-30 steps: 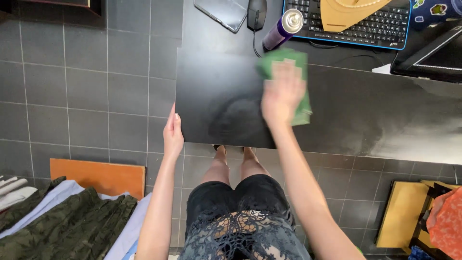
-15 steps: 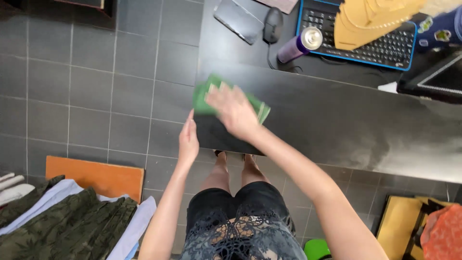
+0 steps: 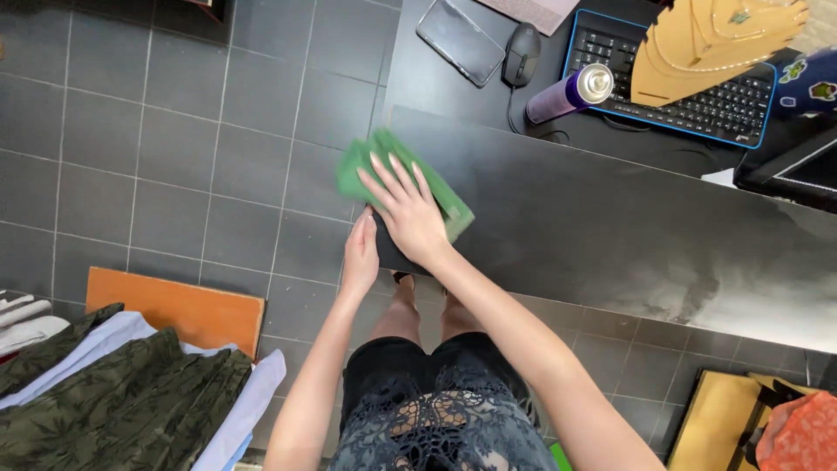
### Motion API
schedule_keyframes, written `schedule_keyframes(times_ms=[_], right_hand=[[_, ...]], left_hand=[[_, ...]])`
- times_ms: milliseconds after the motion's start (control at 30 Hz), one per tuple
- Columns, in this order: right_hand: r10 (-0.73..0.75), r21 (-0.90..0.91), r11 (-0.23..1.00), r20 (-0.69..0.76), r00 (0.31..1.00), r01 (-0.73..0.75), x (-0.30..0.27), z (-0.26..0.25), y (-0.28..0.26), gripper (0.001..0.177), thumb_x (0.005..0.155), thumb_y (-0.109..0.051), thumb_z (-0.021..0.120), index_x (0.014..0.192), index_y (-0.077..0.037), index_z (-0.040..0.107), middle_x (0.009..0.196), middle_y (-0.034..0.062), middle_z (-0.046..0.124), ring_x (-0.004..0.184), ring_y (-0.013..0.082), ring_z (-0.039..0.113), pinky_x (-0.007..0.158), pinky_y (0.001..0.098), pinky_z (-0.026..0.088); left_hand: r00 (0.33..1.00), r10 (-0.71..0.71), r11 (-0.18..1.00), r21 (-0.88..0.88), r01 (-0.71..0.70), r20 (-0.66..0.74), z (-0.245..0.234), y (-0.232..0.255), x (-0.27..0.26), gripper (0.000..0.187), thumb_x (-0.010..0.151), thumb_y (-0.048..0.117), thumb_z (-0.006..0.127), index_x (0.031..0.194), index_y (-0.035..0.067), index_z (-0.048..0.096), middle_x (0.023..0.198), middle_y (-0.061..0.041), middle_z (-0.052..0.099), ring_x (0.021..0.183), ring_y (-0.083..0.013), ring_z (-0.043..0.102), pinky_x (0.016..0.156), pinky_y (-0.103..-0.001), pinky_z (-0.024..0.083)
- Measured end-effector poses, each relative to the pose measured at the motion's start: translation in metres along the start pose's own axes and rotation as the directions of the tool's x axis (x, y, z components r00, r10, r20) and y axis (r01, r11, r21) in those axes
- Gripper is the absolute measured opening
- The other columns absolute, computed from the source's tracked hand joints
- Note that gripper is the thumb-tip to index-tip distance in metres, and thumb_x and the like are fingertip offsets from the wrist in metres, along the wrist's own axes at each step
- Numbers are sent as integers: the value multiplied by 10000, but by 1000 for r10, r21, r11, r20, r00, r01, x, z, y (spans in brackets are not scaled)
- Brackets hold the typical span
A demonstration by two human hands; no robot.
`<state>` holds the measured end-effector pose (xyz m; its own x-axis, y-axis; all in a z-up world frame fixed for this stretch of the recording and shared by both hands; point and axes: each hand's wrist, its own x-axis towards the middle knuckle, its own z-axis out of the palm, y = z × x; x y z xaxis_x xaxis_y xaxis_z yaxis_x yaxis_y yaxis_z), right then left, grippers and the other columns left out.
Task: The person clears a desk by moving a water bottle and a cardboard jewelry display aside, then sprays a cleaning agent and wipes the black desk surface with a green cloth. The person folds the cloth and continues wiping the desk until the surface appears clean.
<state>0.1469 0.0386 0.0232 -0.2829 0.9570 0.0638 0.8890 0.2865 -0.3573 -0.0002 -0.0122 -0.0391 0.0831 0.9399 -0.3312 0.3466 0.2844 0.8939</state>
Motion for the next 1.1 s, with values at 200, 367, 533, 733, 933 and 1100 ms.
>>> schedule_keyframes(times_ms=[200,367,533,733,933,1100], right_hand=[[-217,-123,966,76,973,225,-133,-46,73,556,1038,-391,528,1588,-356,449,1673,-43,399,1526,222,381,1250,505,270],[-336,-100,927,212,918,363,-147,-52,74,552,1076,-469,348,1619,-367,367,1700,-49,342,1555,212,321,1271,520,203],[-427,-17,898,209,880,439,-91,-30,20,530,1104,-476,358,1618,-351,362,1706,-60,329,1562,199,304,1287,490,174],[-481,49,875,195,855,482,-63,-13,8,546,1123,-443,300,1656,-330,287,1738,-54,246,1595,201,225,1302,521,126],[-427,-131,893,58,902,431,14,-24,62,500,1052,-428,501,1522,-261,543,1578,72,510,1470,314,455,1195,625,277],[-91,-115,989,-23,996,88,60,-34,94,536,1141,-238,550,1653,-191,400,1713,98,297,1575,341,304,1255,522,248]], left_hand=[[996,-7,991,-130,18,90,-10,38,-2,531,1173,353,247,1648,150,369,1673,-123,381,1549,-312,316,1276,-495,231],[972,-64,938,-318,136,227,-17,49,-4,608,1158,463,189,1694,176,197,1759,-110,125,1611,-328,53,1297,-537,48],[904,-8,700,-643,311,428,-16,-5,10,826,989,807,60,1693,380,124,1766,0,85,1547,-281,305,1300,-480,219],[852,80,217,-843,491,517,-29,17,0,1082,829,938,57,1697,296,124,1576,-167,495,1355,-294,557,1098,-461,538],[830,-85,491,-702,516,551,-32,0,-4,1094,810,951,-62,1671,345,235,1735,48,206,1592,-259,215,1324,-460,107],[841,4,581,-686,438,541,-47,61,-8,998,843,837,17,1650,276,187,1764,41,40,1631,-169,-9,1318,-441,70]])
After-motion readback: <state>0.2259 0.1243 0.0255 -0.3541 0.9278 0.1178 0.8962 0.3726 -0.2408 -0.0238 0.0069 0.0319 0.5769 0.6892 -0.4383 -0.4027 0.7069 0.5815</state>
